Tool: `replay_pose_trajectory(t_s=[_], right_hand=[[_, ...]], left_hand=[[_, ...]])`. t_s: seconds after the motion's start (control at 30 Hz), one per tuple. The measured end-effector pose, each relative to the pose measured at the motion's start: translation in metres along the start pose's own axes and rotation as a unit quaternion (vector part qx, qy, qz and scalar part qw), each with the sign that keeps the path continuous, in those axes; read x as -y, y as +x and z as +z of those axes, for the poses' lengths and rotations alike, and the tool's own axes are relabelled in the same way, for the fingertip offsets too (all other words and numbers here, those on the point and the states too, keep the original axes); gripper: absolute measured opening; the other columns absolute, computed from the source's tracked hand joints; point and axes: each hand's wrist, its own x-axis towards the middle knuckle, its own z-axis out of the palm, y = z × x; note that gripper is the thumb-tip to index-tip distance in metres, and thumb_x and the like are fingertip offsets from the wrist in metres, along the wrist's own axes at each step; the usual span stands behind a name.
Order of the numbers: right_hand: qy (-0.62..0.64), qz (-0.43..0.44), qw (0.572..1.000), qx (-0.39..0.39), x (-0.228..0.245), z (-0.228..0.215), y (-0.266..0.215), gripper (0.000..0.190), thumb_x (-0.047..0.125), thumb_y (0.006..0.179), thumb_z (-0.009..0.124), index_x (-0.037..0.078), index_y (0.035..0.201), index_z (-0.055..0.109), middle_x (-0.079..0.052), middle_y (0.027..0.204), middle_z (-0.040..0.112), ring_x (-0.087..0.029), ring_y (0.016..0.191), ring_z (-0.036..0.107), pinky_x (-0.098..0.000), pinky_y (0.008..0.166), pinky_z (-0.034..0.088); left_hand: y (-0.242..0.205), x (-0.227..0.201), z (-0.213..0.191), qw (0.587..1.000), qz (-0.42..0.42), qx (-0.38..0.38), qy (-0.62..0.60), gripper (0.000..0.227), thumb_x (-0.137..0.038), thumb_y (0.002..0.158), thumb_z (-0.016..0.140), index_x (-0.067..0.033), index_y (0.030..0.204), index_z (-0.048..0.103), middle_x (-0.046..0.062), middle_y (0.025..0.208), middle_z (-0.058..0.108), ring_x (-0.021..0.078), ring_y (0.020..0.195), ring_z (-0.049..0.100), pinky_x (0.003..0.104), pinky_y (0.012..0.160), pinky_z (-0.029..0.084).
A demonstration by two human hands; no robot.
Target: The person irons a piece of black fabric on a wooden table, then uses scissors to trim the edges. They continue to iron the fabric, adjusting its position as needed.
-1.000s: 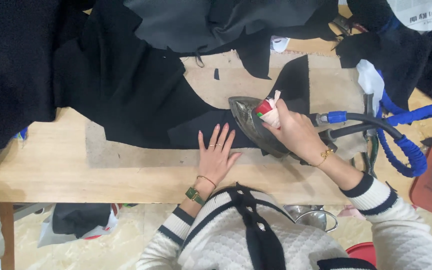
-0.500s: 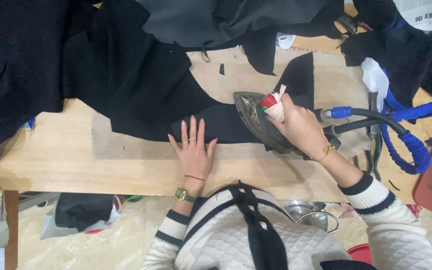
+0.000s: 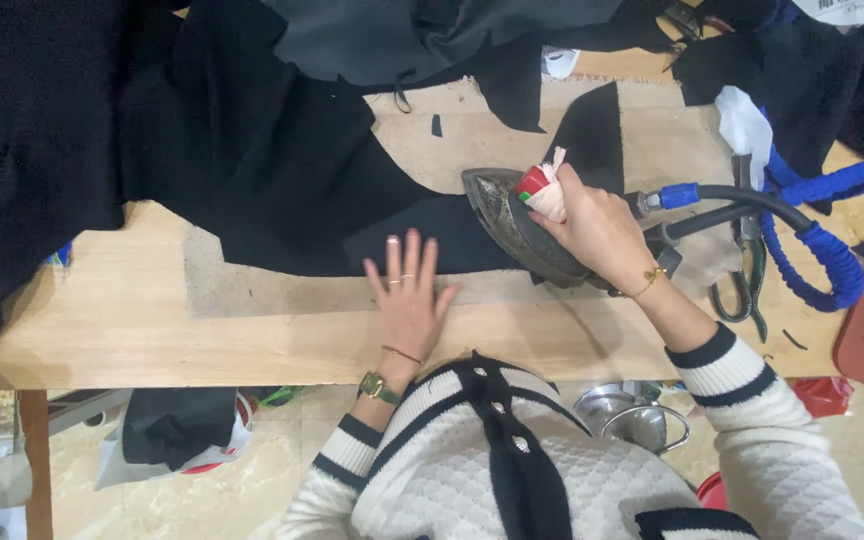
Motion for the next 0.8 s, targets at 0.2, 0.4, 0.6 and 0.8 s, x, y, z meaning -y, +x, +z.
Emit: replay_pose_trajectory(t_s=[0.2, 0.4, 0.6, 0.8], right_hand=[[-0.027, -0.007, 0.999, -0.016, -0.007, 0.007, -0.001, 0.056, 0.016, 0.089, 0.077, -0.007, 0.134, 0.053, -0.034, 0.111, 0.071, -0.048, 0.106, 0.069, -0.0577, 0.089, 0.057], [-0.045, 0.000, 0.998, -0.054, -0.013, 0.019, 0.000, 0.052, 0.020, 0.090, 0.077, -0.003, 0.132, 0.056, -0.030, 0.106, 0.073, -0.044, 0.103, 0.071, -0.0544, 0.089, 0.058], [-0.065, 0.005, 0.995, -0.075, -0.018, 0.025, 0.002, 0.052, 0.022, 0.091, 0.076, -0.001, 0.133, 0.057, -0.026, 0.101, 0.075, -0.042, 0.099, 0.074, -0.0516, 0.087, 0.058], [-0.024, -0.007, 0.998, -0.051, -0.014, 0.015, 0.003, 0.053, 0.020, 0.091, 0.076, -0.003, 0.134, 0.057, -0.029, 0.103, 0.074, -0.043, 0.101, 0.072, -0.0531, 0.088, 0.057]], left_hand=[[-0.001, -0.015, 0.033, 0.988, 0.150, 0.008, -0.036, 0.071, -0.064, 0.100, 0.039, -0.0250, 0.159, 0.033, 0.003, 0.171, 0.019, 0.0293, 0.157, 0.015, 0.068, 0.122, 0.009], [0.002, -0.013, 0.037, 0.982, 0.188, 0.004, -0.030, 0.070, -0.065, 0.100, 0.036, -0.0264, 0.158, 0.033, 0.003, 0.170, 0.020, 0.0265, 0.157, 0.014, 0.068, 0.122, 0.008], [0.004, -0.012, 0.039, 0.981, 0.191, 0.015, -0.023, 0.068, -0.064, 0.101, 0.036, -0.0269, 0.158, 0.032, 0.003, 0.170, 0.020, 0.0260, 0.157, 0.013, 0.070, 0.122, 0.006], [0.002, -0.011, 0.037, 0.983, 0.181, 0.003, -0.010, 0.066, -0.063, 0.101, 0.036, -0.0272, 0.157, 0.034, 0.001, 0.170, 0.020, 0.0251, 0.157, 0.014, 0.069, 0.122, 0.008]])
